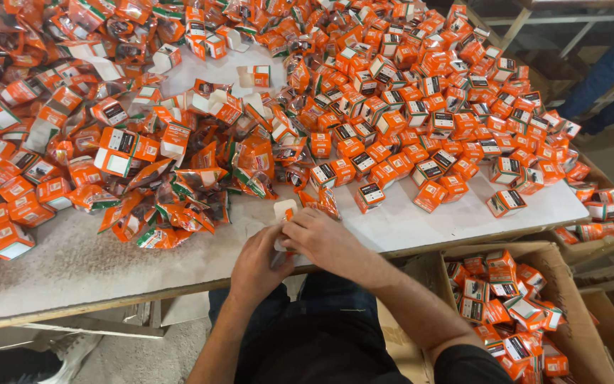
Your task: The person picks flat folded cardboard cartons one at a time from a large pile on the table, unfolds and presses them into open boxes by hand, and places the finished boxes back onto the pile and into a cardboard bin below the table.
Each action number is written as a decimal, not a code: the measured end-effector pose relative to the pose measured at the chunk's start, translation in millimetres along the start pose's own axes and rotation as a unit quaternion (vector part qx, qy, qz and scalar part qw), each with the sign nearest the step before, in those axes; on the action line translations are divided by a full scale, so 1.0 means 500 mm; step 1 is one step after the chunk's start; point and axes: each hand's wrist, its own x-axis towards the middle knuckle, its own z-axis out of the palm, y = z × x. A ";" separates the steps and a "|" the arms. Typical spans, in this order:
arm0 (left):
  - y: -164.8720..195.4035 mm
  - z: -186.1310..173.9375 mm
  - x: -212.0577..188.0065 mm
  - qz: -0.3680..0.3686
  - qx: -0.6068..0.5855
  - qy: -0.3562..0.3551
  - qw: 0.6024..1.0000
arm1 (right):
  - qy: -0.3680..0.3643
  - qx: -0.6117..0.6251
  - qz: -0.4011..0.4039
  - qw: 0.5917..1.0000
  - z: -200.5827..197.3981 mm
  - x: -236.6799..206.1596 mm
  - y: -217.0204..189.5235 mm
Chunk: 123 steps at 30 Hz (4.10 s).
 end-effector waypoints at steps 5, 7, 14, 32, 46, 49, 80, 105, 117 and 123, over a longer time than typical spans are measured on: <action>0.000 0.012 -0.003 -0.008 0.017 0.025 1.000 | 0.016 0.158 0.088 0.983 0.000 0.003 0.019; -0.003 0.015 -0.004 -0.012 0.037 0.017 0.999 | 0.096 0.146 0.049 0.983 0.007 -0.024 0.005; -0.014 0.007 -0.009 0.015 0.019 0.001 1.000 | 0.096 0.094 0.070 0.988 0.040 -0.045 0.028; 0.005 0.010 -0.029 -0.006 0.032 0.109 0.993 | 0.064 -0.117 0.000 0.991 0.035 -0.059 -0.009; 0.023 0.002 -0.027 0.082 0.027 0.083 0.993 | 0.197 0.075 0.063 0.976 0.099 -0.111 0.004; 0.017 0.005 -0.025 0.013 -0.039 0.048 0.998 | 0.170 0.023 0.061 0.983 0.115 -0.109 0.013; -0.017 0.015 -0.034 0.101 0.065 -0.013 0.993 | 0.123 0.016 0.034 0.992 0.088 -0.100 0.007; -0.136 -0.085 0.152 0.052 0.232 0.080 0.968 | 0.065 0.123 0.041 0.989 0.122 0.048 0.184; -0.134 -0.074 0.147 0.140 0.292 0.061 0.944 | 0.078 0.122 0.027 0.989 0.111 0.054 0.173; -0.143 -0.052 0.147 0.186 0.309 0.042 0.932 | 0.081 0.006 0.014 0.997 0.051 -0.057 0.109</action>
